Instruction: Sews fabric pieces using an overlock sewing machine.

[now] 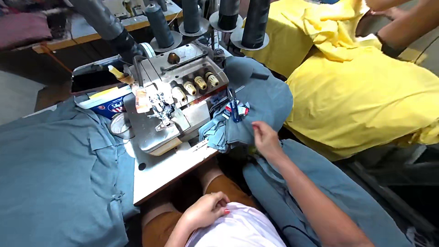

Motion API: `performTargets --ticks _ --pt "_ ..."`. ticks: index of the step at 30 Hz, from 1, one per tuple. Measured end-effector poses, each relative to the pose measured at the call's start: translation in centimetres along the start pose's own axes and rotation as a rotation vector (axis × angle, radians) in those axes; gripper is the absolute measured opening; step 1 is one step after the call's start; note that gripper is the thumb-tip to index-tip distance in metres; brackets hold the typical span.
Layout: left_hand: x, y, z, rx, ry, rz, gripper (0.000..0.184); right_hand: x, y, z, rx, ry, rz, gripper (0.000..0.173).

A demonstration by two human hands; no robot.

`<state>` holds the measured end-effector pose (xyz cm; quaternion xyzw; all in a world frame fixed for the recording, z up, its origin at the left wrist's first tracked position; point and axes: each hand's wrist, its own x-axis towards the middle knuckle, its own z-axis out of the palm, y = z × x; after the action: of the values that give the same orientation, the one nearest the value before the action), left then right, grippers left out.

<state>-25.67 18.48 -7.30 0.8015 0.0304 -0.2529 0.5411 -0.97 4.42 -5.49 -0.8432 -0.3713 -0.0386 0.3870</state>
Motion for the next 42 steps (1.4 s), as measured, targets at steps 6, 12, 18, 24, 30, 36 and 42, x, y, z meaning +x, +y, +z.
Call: performTargets --ticks 6,12,18,24,30,36,42 --pt "1.5 3.2 -1.5 -0.292 0.036 0.182 0.029 2.1 2.3 -5.5 0.287 0.069 0.343 0.031" --pt "4.0 11.6 -4.3 -0.525 0.02 0.261 0.04 7.8 -0.7 -11.5 -0.171 0.287 -0.193 0.03" --pt "6.1 15.5 -6.3 -1.092 -0.179 0.668 0.088 -1.0 -13.7 -13.9 -0.338 0.154 -0.774 0.021" --pt "-1.5 14.7 -8.7 -1.027 0.285 0.717 0.031 -9.3 -15.4 -9.8 0.024 -0.562 -0.905 0.02" --pt "-9.9 8.3 -11.4 -0.856 1.214 0.573 0.02 -13.6 -9.1 2.3 0.144 -0.826 -0.696 0.006" --pt "-11.1 4.6 -9.4 -0.613 1.487 0.366 0.013 -9.6 -13.7 4.4 0.116 -1.134 -0.755 0.009" --pt "-10.0 3.6 -6.3 -0.622 1.37 0.416 0.016 -4.8 -19.9 4.2 0.559 -0.426 -0.913 0.016"
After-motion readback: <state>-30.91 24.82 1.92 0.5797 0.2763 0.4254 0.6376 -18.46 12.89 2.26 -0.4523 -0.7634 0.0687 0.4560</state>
